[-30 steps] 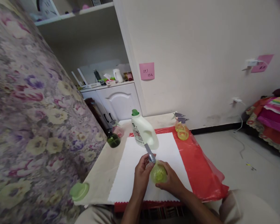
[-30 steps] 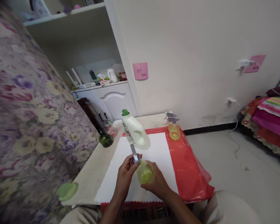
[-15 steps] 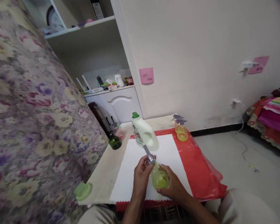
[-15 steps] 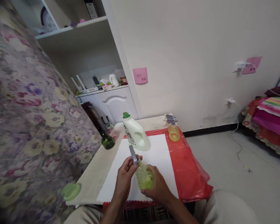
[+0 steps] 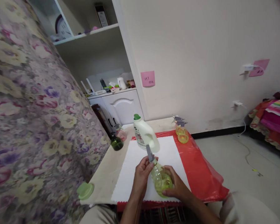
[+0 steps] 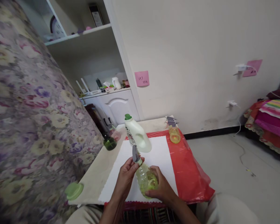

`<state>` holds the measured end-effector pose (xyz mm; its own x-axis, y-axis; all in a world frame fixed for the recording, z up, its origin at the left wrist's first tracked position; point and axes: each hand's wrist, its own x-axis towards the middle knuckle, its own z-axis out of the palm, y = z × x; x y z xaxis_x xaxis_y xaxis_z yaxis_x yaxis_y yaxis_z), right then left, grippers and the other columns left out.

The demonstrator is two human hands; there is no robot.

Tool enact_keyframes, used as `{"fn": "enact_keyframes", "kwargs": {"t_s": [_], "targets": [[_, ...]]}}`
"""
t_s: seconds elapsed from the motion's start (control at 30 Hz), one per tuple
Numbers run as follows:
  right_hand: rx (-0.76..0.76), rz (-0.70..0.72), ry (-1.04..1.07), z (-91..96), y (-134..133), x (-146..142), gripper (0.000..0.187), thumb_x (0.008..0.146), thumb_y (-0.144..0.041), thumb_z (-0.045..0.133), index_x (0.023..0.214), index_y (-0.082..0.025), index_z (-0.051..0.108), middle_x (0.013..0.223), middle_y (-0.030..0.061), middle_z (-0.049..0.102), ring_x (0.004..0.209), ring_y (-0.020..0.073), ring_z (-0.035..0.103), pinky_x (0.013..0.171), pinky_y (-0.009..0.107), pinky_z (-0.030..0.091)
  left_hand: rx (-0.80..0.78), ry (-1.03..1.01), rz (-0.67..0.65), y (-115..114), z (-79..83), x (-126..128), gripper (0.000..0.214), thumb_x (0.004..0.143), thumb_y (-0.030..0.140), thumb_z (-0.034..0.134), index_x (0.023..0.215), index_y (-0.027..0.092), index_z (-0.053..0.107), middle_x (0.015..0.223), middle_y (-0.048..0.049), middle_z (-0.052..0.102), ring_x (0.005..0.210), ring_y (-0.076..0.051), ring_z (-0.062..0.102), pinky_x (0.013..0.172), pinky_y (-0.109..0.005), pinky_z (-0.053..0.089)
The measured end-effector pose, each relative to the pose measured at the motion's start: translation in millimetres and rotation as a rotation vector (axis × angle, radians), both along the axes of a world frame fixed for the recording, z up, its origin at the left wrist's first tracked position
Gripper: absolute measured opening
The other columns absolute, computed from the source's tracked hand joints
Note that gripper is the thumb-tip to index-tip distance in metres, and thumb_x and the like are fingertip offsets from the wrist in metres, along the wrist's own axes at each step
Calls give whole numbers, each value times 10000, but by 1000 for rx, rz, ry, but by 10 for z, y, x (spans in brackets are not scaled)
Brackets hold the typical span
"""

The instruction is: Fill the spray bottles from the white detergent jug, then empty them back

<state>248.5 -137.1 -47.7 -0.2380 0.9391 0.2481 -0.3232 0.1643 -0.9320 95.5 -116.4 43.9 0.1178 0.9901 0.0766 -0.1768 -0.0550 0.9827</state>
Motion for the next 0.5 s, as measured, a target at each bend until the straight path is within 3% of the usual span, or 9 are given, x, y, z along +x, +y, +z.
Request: {"fn": "enact_keyframes", "kwargs": {"t_s": [0.17, 0.4, 0.5], "targets": [[-97, 160, 207, 44, 10, 1, 767, 464, -451, 864, 1135, -258, 547, 1077, 61, 668, 1016, 314, 620, 872, 428, 469, -10, -74, -32, 0, 57, 5, 363, 780, 334, 716, 1096, 166, 655, 1048, -98, 729, 1026, -223, 641, 922, -330, 437], [-282, 250, 667, 54, -32, -49, 591, 675, -324, 768, 1229, -213, 593, 1254, 96, 639, 1102, 265, 597, 976, 402, 416, 14, -143, -17, -1, 70, 16, 375, 794, 306, 702, 1133, 157, 642, 1063, -84, 715, 1048, -201, 613, 959, -319, 404], [-371, 231, 775, -49, -18, -114, 486, 719, -367, 755, 1162, -205, 637, 1188, 97, 685, 1040, 253, 640, 908, 384, 477, 37, -133, -20, -8, 74, 29, 347, 817, 314, 677, 1122, 152, 646, 1083, -89, 705, 1030, -193, 607, 935, -307, 407]]}}
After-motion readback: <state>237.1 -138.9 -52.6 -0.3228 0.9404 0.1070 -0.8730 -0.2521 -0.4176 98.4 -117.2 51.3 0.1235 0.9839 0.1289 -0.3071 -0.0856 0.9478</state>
